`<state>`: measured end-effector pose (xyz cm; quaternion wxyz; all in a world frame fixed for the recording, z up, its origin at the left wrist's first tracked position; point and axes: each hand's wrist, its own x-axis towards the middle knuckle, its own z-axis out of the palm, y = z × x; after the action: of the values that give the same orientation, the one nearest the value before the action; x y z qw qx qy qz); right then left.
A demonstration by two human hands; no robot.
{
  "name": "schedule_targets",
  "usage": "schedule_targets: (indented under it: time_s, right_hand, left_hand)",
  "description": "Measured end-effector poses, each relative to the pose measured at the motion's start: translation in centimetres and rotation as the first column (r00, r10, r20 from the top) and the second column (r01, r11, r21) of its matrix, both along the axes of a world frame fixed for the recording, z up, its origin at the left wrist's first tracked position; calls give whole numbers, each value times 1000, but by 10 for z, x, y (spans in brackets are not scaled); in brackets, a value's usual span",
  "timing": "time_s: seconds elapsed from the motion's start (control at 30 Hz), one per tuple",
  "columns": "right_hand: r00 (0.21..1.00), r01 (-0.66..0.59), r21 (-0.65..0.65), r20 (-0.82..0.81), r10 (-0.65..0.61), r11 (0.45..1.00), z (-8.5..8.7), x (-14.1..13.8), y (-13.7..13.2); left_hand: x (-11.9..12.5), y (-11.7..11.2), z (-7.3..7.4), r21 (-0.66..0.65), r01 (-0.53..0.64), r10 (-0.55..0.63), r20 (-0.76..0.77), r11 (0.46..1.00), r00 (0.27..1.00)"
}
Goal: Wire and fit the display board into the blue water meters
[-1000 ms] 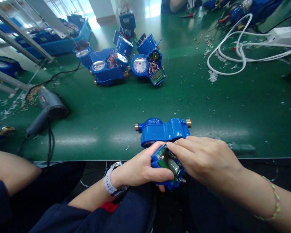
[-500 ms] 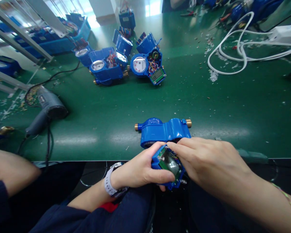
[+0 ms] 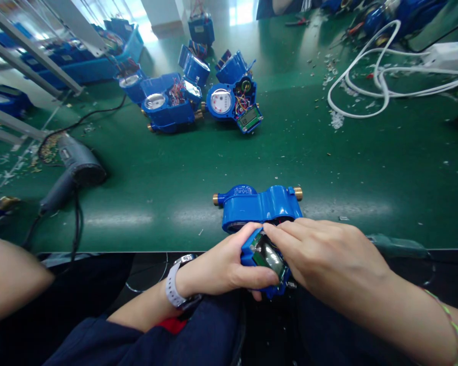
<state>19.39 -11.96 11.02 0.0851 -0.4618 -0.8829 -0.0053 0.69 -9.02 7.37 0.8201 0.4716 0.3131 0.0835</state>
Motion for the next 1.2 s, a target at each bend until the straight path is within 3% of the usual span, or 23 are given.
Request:
schedule_targets:
  time_s: [0.2, 0.3, 0.4, 0.57, 0.7, 0.83, 0.93, 1.03, 1.13, 1.2]
  right_hand:
    - [992, 36, -129, -118, -51, 991, 3, 18, 3]
    - [976, 156, -64, -143, -164, 986, 3, 34, 4]
    - [951, 301, 65, -98, -294, 952, -1, 55, 10]
    - [877, 466, 135, 62, -476, 875, -26, 91, 29]
    - [894, 410, 83, 163, -418, 908, -52, 111, 45]
    - [918, 366, 45, 147, -368, 930, -74, 123, 55]
    - [923, 381, 32, 51, -383, 924, -80, 122, 56]
    - [898, 405, 40, -203, -390, 913, -76, 107, 45]
    - [744, 489, 90, -562, -361, 868, -69, 82, 20]
    - [627, 490, 19, -702, -337, 872, -70, 66, 0]
  left_hand:
    - [-1, 0, -3, -59, -42, 45, 53, 997, 998]
    - [-2, -1, -6, -133, -45, 58, 95, 990, 994]
    - [-4, -2, -9, -102, -57, 69, 112, 993, 991]
    - [-7, -4, -14, -58, -92, 99, 142, 994, 985]
    - [-7, -8, -18, -87, -91, 105, 173, 992, 979]
    - [-4, -11, -21, -128, -130, 155, 214, 983, 964]
    - [0, -11, -25, -126, -138, 165, 248, 982, 955]
    - [6, -8, -30, -82, -160, 176, 262, 984, 949]
    - [13, -4, -36, -51, -215, 221, 299, 975, 929]
    - [18, -3, -39, -27, -268, 262, 322, 963, 910]
